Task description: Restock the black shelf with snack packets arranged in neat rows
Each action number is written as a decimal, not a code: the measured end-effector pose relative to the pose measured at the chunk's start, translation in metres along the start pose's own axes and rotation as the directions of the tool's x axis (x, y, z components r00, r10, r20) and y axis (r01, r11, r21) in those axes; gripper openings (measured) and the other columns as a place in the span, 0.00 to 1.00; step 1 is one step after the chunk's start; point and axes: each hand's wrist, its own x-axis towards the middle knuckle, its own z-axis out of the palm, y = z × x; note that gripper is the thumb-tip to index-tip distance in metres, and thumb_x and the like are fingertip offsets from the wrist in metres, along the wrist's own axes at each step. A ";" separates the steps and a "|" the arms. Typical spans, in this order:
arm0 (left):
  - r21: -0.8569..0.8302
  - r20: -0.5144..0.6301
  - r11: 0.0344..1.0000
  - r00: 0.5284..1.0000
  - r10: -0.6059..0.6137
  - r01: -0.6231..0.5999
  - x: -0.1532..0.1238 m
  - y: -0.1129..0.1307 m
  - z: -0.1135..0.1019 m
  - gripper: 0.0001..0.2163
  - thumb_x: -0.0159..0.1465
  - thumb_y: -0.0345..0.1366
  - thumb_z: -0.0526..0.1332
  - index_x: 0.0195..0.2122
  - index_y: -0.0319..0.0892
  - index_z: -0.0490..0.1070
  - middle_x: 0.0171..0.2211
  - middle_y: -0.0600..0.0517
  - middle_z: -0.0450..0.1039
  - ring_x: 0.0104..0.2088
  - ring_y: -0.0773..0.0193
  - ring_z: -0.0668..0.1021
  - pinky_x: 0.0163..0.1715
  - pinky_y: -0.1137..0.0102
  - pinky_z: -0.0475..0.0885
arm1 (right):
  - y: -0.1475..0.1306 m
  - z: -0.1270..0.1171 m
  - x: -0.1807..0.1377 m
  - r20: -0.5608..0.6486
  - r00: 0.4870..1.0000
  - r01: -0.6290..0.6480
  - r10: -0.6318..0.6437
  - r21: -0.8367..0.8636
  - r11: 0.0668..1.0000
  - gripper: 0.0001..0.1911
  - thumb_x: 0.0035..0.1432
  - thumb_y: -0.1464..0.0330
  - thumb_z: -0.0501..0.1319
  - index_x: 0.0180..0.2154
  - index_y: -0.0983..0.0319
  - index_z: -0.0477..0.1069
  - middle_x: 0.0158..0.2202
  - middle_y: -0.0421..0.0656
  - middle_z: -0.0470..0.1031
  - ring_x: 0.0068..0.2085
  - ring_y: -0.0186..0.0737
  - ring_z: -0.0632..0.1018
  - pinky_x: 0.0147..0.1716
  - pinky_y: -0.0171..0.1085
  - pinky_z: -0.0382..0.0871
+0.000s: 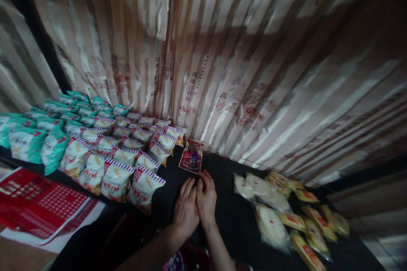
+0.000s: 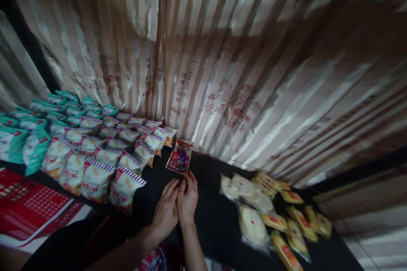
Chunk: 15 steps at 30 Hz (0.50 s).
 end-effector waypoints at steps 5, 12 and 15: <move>-0.117 -0.015 0.978 0.985 0.170 -0.171 -0.079 0.003 -0.041 0.21 0.62 0.28 0.46 0.55 0.36 0.65 0.49 0.41 0.71 0.51 0.58 0.72 0.52 0.60 0.70 | -0.031 -0.020 -0.092 0.042 0.996 -0.083 0.077 0.167 0.983 0.15 0.58 0.65 0.50 0.41 0.61 0.72 0.45 0.48 0.74 0.42 0.39 0.77 0.45 0.41 0.71; -0.106 0.400 0.993 0.912 0.094 -0.056 -0.177 -0.038 -0.076 0.20 0.61 0.29 0.48 0.53 0.38 0.68 0.55 0.42 0.67 0.56 0.55 0.68 0.57 0.58 0.63 | -0.010 -0.015 -0.216 0.332 0.936 -0.075 0.114 -0.129 0.989 0.20 0.55 0.72 0.47 0.42 0.63 0.75 0.44 0.50 0.77 0.47 0.44 0.76 0.50 0.45 0.68; 0.036 0.506 0.948 0.812 -0.289 0.316 -0.199 -0.067 -0.081 0.20 0.59 0.31 0.54 0.54 0.37 0.67 0.61 0.41 0.58 0.63 0.47 0.55 0.62 0.51 0.51 | 0.004 -0.008 -0.250 0.541 0.787 -0.021 0.296 -0.456 0.889 0.24 0.52 0.74 0.51 0.51 0.65 0.70 0.55 0.52 0.69 0.57 0.48 0.69 0.57 0.48 0.59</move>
